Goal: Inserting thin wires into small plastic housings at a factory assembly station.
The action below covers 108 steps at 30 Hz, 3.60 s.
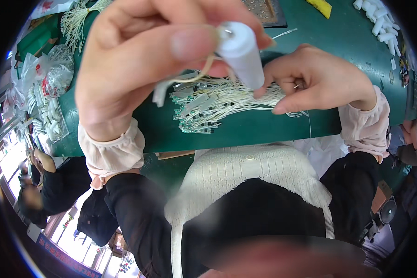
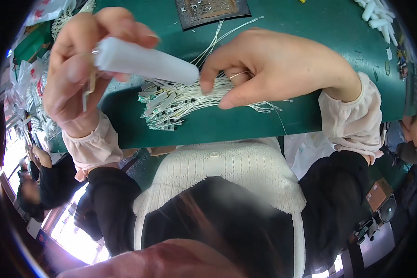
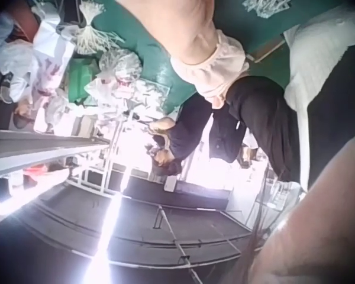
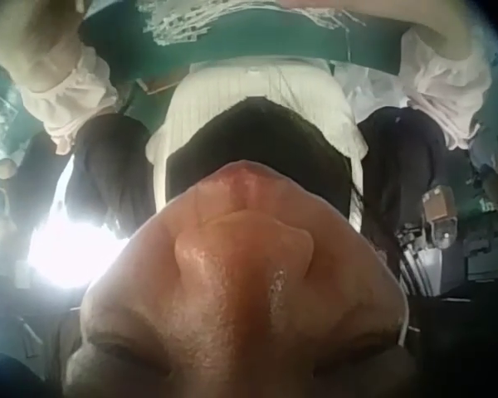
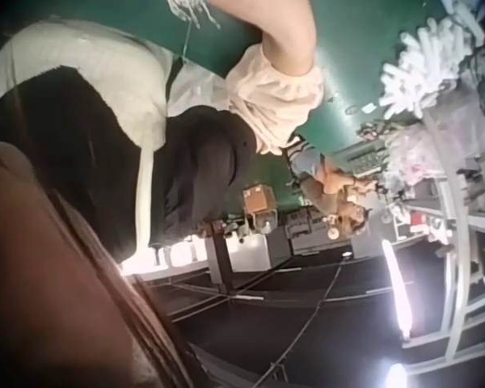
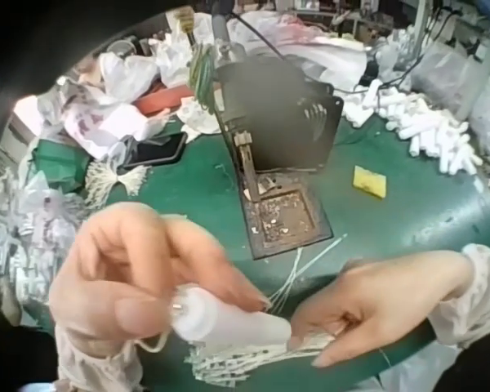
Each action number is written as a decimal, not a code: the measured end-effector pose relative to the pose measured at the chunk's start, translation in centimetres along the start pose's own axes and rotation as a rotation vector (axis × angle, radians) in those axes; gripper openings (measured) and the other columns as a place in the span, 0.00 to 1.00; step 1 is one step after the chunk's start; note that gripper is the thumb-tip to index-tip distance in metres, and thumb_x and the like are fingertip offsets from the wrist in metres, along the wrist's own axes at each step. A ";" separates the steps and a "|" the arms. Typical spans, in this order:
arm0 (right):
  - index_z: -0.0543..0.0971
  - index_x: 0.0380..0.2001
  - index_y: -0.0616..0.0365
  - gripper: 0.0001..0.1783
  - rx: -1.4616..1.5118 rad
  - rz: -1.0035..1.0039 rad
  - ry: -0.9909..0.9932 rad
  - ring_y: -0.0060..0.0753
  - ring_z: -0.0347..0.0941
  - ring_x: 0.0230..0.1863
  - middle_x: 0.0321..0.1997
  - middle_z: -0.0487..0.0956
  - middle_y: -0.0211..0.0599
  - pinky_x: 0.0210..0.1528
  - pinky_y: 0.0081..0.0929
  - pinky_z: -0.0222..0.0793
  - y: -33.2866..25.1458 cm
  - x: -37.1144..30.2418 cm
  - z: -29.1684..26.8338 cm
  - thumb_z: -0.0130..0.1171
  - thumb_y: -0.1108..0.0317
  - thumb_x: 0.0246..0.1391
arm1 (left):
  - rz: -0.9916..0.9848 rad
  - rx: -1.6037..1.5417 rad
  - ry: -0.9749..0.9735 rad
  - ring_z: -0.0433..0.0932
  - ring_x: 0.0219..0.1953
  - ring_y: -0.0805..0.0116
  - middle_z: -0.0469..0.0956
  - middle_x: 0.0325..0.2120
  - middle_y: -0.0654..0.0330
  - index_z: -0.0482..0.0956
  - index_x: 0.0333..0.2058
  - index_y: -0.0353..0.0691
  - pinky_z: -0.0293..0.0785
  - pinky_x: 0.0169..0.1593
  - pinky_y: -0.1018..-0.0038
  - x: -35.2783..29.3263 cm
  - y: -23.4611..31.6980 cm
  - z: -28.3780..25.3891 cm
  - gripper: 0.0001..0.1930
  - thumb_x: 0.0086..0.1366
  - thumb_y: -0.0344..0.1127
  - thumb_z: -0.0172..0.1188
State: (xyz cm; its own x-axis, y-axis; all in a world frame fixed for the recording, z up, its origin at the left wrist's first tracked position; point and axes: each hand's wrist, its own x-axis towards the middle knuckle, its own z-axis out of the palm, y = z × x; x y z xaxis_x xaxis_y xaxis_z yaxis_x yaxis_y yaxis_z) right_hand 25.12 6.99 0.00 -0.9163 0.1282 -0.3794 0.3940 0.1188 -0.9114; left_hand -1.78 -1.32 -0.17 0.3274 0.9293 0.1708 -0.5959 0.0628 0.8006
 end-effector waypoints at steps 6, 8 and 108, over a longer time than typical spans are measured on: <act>0.81 0.42 0.63 0.11 -0.058 0.032 0.156 0.11 0.55 0.20 0.18 0.65 0.17 0.23 0.20 0.50 1.0 -1.6 -0.9 0.68 0.70 0.59 | 0.053 0.162 -0.045 0.76 0.55 0.49 0.72 0.47 0.53 0.69 0.30 0.44 0.75 0.51 0.64 -5.4 3.8 -1.1 0.13 0.64 0.39 0.67; 0.81 0.40 0.61 0.06 0.086 -0.013 0.279 0.08 0.55 0.23 0.20 0.66 0.15 0.25 0.17 0.50 2.9 -2.2 -1.6 0.65 0.72 0.61 | 0.071 0.165 0.029 0.79 0.51 0.52 0.73 0.44 0.53 0.68 0.28 0.45 0.78 0.57 0.59 -8.7 4.9 -0.7 0.16 0.62 0.37 0.70; 0.77 0.40 0.58 0.14 -0.141 -0.091 0.420 0.08 0.63 0.26 0.27 0.72 0.19 0.28 0.11 0.55 1.4 0.7 0.4 0.71 0.75 0.54 | -0.480 0.353 0.097 0.80 0.40 0.75 0.80 0.41 0.61 0.80 0.40 0.36 0.79 0.45 0.80 1.0 -4.3 0.2 0.05 0.67 0.28 0.66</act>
State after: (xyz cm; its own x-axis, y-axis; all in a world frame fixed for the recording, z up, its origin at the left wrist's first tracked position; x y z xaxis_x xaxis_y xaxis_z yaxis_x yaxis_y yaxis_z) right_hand 24.99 6.87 -1.56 -0.8507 0.4957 -0.1750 0.3460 0.2773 -0.8963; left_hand 1.28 -0.71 -3.36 0.4214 0.8568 -0.2971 -0.1128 0.3746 0.9203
